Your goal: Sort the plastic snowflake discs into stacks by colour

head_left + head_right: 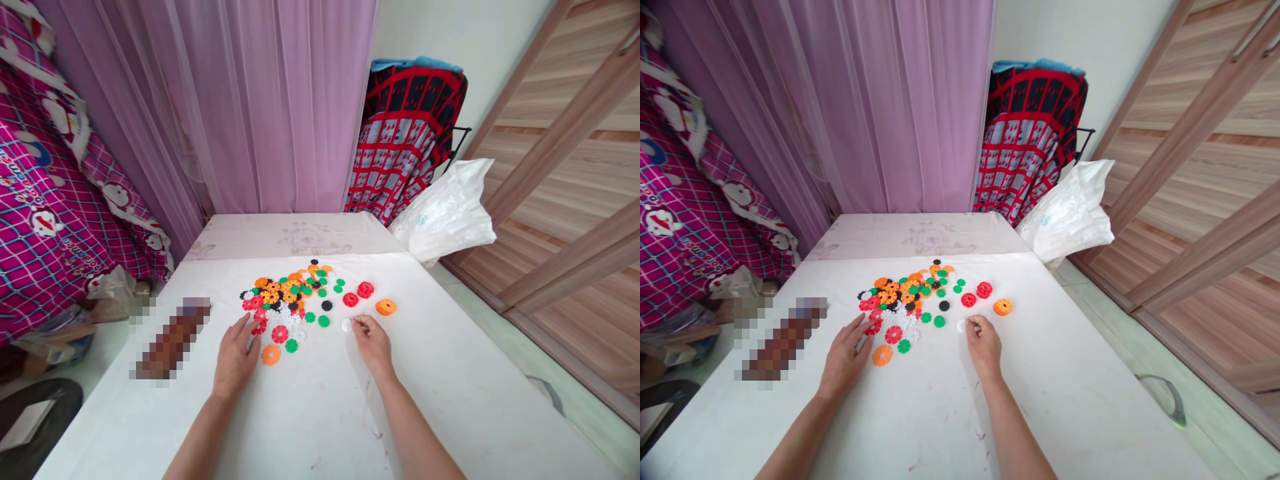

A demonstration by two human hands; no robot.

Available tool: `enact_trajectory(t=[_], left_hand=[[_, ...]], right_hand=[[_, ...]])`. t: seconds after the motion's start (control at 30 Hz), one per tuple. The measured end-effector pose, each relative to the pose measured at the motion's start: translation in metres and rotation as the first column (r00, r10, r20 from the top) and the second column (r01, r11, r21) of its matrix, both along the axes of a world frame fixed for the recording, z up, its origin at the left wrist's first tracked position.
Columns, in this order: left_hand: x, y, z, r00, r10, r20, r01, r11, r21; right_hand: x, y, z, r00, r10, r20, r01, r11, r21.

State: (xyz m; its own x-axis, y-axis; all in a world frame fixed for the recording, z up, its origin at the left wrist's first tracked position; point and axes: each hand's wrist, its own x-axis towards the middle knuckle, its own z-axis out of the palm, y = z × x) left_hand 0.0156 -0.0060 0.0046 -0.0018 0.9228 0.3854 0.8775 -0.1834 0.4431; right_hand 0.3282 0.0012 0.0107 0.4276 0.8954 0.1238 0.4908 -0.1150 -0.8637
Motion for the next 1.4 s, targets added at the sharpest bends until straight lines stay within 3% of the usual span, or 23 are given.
enact_trajectory(t=[0.23, 0.33, 0.57, 0.9, 1.07, 1.13, 1.23, 1.4], left_hand=[[0.0, 0.0, -0.002, 0.999, -0.007, 0.032, 0.007, 1.0, -0.005], [0.0, 0.0, -0.002, 1.0, -0.004, 0.028, 0.003, 1.0, 0.006], [-0.001, 0.0, 0.0, 1.0, -0.014, 0.006, 0.014, 1.0, -0.004], [-0.001, -0.001, -0.003, 1.0, -0.014, 0.001, 0.014, 1.0, 0.003], [0.001, 0.0, -0.003, 1.0, 0.0, -0.023, 0.0, 1.0, -0.002], [0.001, 0.001, -0.003, 1.0, 0.003, -0.025, -0.003, 1.0, -0.01], [0.001, 0.001, -0.004, 1.0, -0.003, -0.029, 0.002, 1.0, -0.009], [0.002, 0.0, -0.004, 1.0, 0.002, -0.024, -0.002, 1.0, -0.009]], right_hand=[[0.0, -0.01, 0.003, 0.98, 0.095, 0.174, -0.101, 0.994, 0.031], [-0.005, -0.011, 0.007, 0.941, 0.132, 0.313, -0.124, 0.991, -0.043], [-0.017, -0.004, 0.026, 0.801, 0.215, 0.559, -0.052, 0.955, -0.292], [-0.013, -0.003, 0.025, 0.775, 0.219, 0.592, -0.041, 0.954, -0.299], [-0.024, -0.012, 0.018, 0.783, 0.157, 0.602, -0.109, 0.987, -0.116], [-0.038, -0.016, 0.017, 0.775, 0.219, 0.592, -0.226, 0.972, -0.064], [-0.063, -0.02, 0.02, 0.735, 0.386, 0.557, -0.394, 0.912, -0.112], [-0.09, -0.016, 0.037, 0.665, 0.509, 0.546, -0.401, 0.861, -0.313]])
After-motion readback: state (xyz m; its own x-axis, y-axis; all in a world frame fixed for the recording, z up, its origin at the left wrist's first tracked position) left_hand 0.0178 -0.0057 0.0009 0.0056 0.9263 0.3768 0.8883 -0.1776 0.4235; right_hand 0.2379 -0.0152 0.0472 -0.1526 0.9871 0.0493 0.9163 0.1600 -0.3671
